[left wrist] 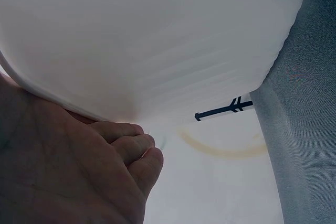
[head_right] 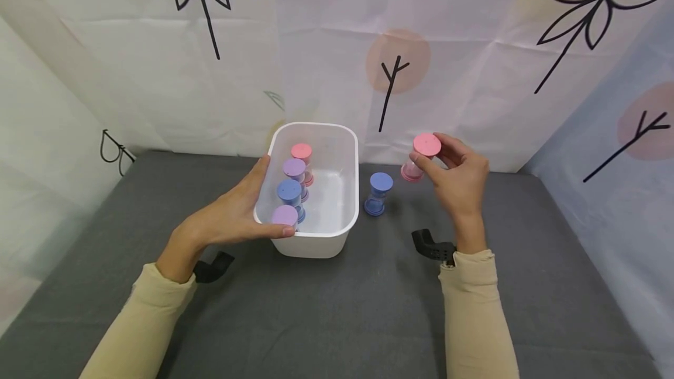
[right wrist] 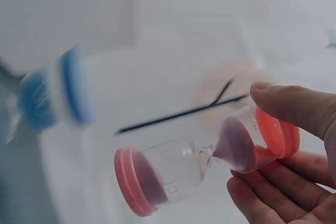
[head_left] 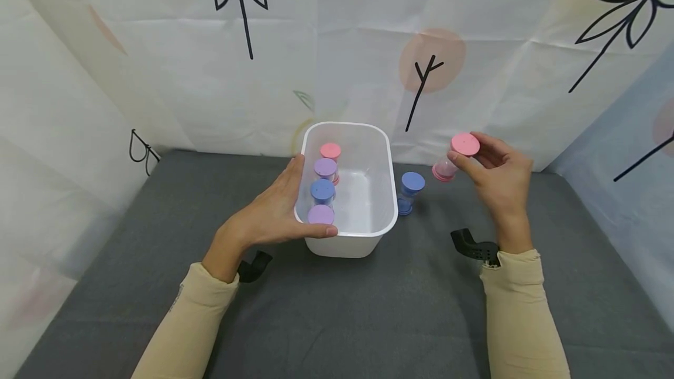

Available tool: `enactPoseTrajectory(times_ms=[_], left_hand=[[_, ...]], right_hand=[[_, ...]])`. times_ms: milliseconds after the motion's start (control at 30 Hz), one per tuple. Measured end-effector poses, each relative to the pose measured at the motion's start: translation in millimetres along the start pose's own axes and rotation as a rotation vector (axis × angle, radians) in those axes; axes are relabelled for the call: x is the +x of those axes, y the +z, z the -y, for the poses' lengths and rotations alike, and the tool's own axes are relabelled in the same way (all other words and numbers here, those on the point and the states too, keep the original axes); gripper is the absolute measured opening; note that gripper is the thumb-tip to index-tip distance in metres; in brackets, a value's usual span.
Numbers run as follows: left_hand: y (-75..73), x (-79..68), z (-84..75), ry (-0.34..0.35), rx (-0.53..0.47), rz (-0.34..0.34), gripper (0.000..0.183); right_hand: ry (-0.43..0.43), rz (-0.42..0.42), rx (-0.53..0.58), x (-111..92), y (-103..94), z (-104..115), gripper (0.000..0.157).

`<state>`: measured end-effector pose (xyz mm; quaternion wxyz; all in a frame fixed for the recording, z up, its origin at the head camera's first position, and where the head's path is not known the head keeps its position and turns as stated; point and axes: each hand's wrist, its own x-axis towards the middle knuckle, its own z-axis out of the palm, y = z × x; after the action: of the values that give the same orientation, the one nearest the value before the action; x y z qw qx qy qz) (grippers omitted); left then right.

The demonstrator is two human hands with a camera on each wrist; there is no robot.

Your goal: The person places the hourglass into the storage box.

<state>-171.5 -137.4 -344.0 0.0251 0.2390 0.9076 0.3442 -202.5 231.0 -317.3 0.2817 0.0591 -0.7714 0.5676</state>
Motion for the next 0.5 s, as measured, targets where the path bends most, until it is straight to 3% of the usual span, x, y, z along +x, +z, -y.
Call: enactPoseTrajectory(times_ms=[200, 333, 500], left_hand=[[0.0, -0.4, 0.2, 0.014, 0.006, -0.003, 0.136], [0.1, -0.7, 0.3, 0.012, 0.004, -0.005, 0.137], [0.4, -0.5, 0.6, 0.004, 0.011, 0.0, 0.136]], right_hand=[[-0.07, 0.035, 0.24, -10, 0.4, 40, 0.046], [-0.125, 0.146, 0.432, -21, 8.5, 60, 0.049], [-0.19, 0.294, 0.489, -35, 28.3, 71, 0.047]])
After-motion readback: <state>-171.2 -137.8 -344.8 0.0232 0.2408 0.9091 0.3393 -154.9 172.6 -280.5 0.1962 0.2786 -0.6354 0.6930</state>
